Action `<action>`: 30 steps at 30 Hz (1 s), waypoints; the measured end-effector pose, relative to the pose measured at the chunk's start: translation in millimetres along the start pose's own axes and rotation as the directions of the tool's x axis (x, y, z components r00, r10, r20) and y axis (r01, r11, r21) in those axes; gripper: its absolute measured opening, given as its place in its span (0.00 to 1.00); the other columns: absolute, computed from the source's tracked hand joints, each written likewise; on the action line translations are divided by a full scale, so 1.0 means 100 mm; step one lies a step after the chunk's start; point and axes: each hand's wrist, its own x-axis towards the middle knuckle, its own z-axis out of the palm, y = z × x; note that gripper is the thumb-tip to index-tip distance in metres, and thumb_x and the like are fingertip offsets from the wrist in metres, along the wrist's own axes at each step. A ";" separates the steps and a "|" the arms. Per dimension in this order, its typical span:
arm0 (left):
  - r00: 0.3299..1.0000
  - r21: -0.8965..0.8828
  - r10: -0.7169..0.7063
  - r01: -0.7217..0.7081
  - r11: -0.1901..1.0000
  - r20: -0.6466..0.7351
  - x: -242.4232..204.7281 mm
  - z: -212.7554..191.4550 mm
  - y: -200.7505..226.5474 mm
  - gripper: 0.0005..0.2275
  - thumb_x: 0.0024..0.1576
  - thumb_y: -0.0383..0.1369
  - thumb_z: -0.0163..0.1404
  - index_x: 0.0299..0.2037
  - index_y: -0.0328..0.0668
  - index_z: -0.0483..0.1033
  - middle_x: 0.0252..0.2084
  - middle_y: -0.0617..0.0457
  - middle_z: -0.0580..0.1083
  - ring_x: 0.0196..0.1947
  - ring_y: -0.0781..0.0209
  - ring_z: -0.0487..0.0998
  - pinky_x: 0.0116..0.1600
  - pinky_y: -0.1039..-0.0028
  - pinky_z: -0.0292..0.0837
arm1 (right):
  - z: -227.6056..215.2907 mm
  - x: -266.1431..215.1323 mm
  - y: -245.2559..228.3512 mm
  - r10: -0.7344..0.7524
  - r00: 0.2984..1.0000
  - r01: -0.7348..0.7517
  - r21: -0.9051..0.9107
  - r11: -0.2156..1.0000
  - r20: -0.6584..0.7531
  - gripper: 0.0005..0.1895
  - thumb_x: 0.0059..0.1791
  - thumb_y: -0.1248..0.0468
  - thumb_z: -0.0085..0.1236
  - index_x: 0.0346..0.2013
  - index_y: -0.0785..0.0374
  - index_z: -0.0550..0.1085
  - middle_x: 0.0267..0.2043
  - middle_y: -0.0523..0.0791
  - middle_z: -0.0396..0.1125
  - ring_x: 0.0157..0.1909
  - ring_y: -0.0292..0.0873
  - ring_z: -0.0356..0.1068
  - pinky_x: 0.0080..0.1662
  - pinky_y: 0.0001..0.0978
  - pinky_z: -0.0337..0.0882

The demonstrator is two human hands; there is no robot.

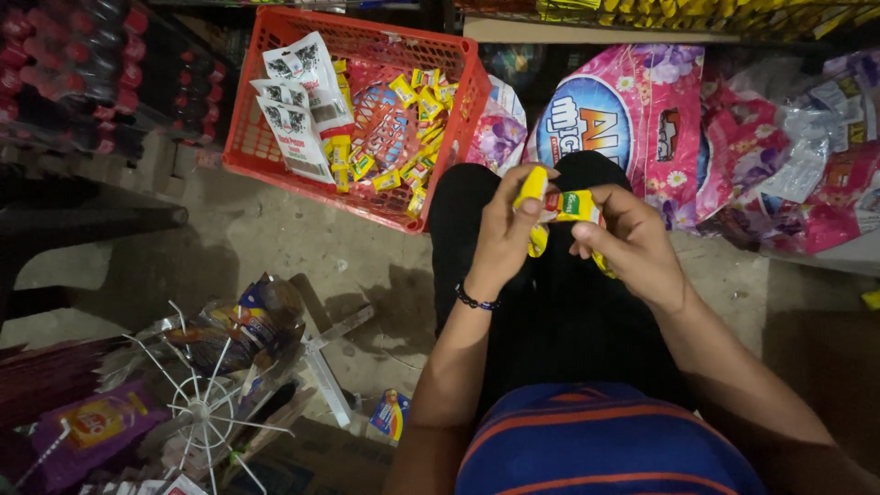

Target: Stocking and organizing small snack packets on lower retail shelves.

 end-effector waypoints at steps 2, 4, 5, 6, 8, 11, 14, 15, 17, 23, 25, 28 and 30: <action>1.000 0.059 0.021 -0.021 0.998 -0.001 -0.02 0.04 0.01 0.24 0.68 0.51 0.45 0.60 0.38 0.70 0.46 0.51 0.75 0.47 0.65 0.77 0.53 0.75 0.75 | 0.00 0.02 -0.01 -0.015 1.000 0.015 -0.017 1.000 -0.005 0.15 0.53 0.69 0.57 0.54 0.68 0.70 0.43 0.42 0.70 0.37 0.32 0.69 0.42 0.24 0.72; 0.999 0.116 0.042 -0.041 0.992 -0.002 -0.03 0.06 0.03 0.23 0.68 0.51 0.45 0.61 0.39 0.70 0.47 0.52 0.75 0.47 0.65 0.77 0.54 0.75 0.75 | -0.02 0.03 0.01 -0.031 0.999 0.030 -0.035 0.999 -0.009 0.14 0.53 0.69 0.57 0.53 0.68 0.69 0.44 0.42 0.69 0.37 0.32 0.69 0.42 0.25 0.72; 0.997 0.190 0.070 -0.070 0.979 0.005 -0.04 0.07 0.04 0.23 0.68 0.51 0.45 0.61 0.40 0.70 0.47 0.53 0.76 0.47 0.65 0.78 0.53 0.75 0.75 | -0.04 0.03 0.03 -0.054 0.999 0.054 -0.039 0.998 -0.002 0.15 0.54 0.69 0.57 0.54 0.68 0.69 0.44 0.42 0.69 0.39 0.33 0.69 0.43 0.25 0.71; 0.995 0.262 0.098 -0.099 0.960 0.014 -0.05 0.08 0.06 0.22 0.69 0.51 0.45 0.61 0.41 0.69 0.48 0.54 0.76 0.47 0.65 0.79 0.53 0.75 0.74 | -0.05 0.03 0.06 -0.078 0.997 0.078 -0.042 0.996 0.005 0.15 0.54 0.69 0.57 0.55 0.69 0.69 0.45 0.43 0.69 0.41 0.33 0.69 0.44 0.25 0.71; 0.996 0.241 0.092 -0.087 0.967 -0.010 -0.06 0.08 0.01 0.22 0.68 0.51 0.45 0.61 0.41 0.69 0.47 0.54 0.76 0.46 0.66 0.78 0.53 0.75 0.74 | -0.06 0.00 0.00 -0.074 0.997 0.074 0.014 0.997 0.037 0.14 0.56 0.67 0.53 0.56 0.68 0.70 0.44 0.43 0.70 0.42 0.34 0.70 0.45 0.24 0.71; 0.998 0.142 0.004 0.005 0.990 -0.065 -0.08 0.07 -0.03 0.22 0.67 0.51 0.46 0.61 0.41 0.69 0.41 0.55 0.74 0.40 0.67 0.75 0.47 0.76 0.72 | -0.02 -0.01 -0.04 -0.008 0.999 -0.001 0.179 0.984 0.045 0.15 0.57 0.65 0.50 0.56 0.69 0.71 0.44 0.44 0.72 0.43 0.36 0.72 0.47 0.26 0.72; 0.996 0.074 -0.038 0.044 0.996 -0.083 -0.08 0.06 -0.05 0.23 0.66 0.51 0.46 0.61 0.41 0.70 0.39 0.56 0.72 0.37 0.69 0.73 0.43 0.78 0.70 | 0.01 0.00 0.03 0.038 0.999 -0.035 0.208 0.978 -0.012 0.13 0.56 0.67 0.51 0.55 0.69 0.72 0.45 0.44 0.72 0.44 0.36 0.72 0.47 0.26 0.72; 0.997 0.084 0.002 0.004 0.996 -0.076 -0.07 0.06 -0.06 0.24 0.67 0.52 0.46 0.61 0.42 0.70 0.41 0.57 0.72 0.39 0.71 0.73 0.45 0.79 0.70 | 0.01 0.01 0.07 0.015 0.999 -0.009 0.125 0.992 -0.049 0.12 0.56 0.68 0.52 0.54 0.68 0.71 0.45 0.44 0.71 0.44 0.35 0.72 0.46 0.24 0.71; 0.998 0.043 -0.005 0.008 0.999 -0.069 -0.09 0.10 -0.06 0.24 0.65 0.51 0.49 0.62 0.42 0.69 0.44 0.57 0.72 0.41 0.70 0.73 0.47 0.79 0.71 | 0.00 0.01 0.16 -0.011 0.998 0.019 0.127 0.992 -0.069 0.11 0.57 0.69 0.53 0.54 0.68 0.71 0.46 0.43 0.70 0.45 0.34 0.70 0.47 0.24 0.70; 0.998 0.106 0.038 -0.032 0.994 -0.055 -0.11 0.17 -0.01 0.29 0.51 0.37 0.66 0.60 0.39 0.68 0.50 0.54 0.74 0.49 0.67 0.76 0.55 0.74 0.75 | 0.17 0.06 0.00 -0.109 0.988 0.122 0.115 0.986 -0.108 0.14 0.55 0.72 0.54 0.56 0.65 0.67 0.45 0.40 0.66 0.46 0.31 0.67 0.48 0.21 0.68; 0.998 0.126 0.025 -0.017 0.992 -0.060 -0.11 0.18 -0.02 0.29 0.49 0.34 0.67 0.60 0.39 0.68 0.51 0.54 0.74 0.50 0.66 0.77 0.56 0.73 0.76 | 0.18 0.06 0.01 -0.100 0.987 0.119 0.161 0.980 -0.123 0.15 0.55 0.72 0.55 0.56 0.64 0.67 0.44 0.40 0.66 0.45 0.31 0.66 0.46 0.21 0.67; 0.999 0.151 -0.010 0.015 0.988 -0.038 -0.12 0.18 -0.10 0.28 0.49 0.34 0.67 0.58 0.37 0.68 0.48 0.53 0.76 0.48 0.66 0.78 0.54 0.73 0.77 | 0.17 0.06 0.06 -0.054 0.986 0.091 0.235 0.968 -0.161 0.12 0.55 0.72 0.56 0.53 0.63 0.68 0.41 0.40 0.65 0.39 0.31 0.65 0.40 0.21 0.65; 0.994 0.088 -0.080 0.086 0.992 -0.074 -0.15 0.19 -0.21 0.30 0.51 0.37 0.65 0.61 0.37 0.65 0.45 0.55 0.75 0.44 0.68 0.77 0.50 0.76 0.76 | 0.20 0.08 0.06 -0.116 0.972 0.150 0.161 0.975 -0.203 0.10 0.56 0.72 0.56 0.51 0.64 0.69 0.44 0.40 0.66 0.44 0.30 0.65 0.46 0.21 0.67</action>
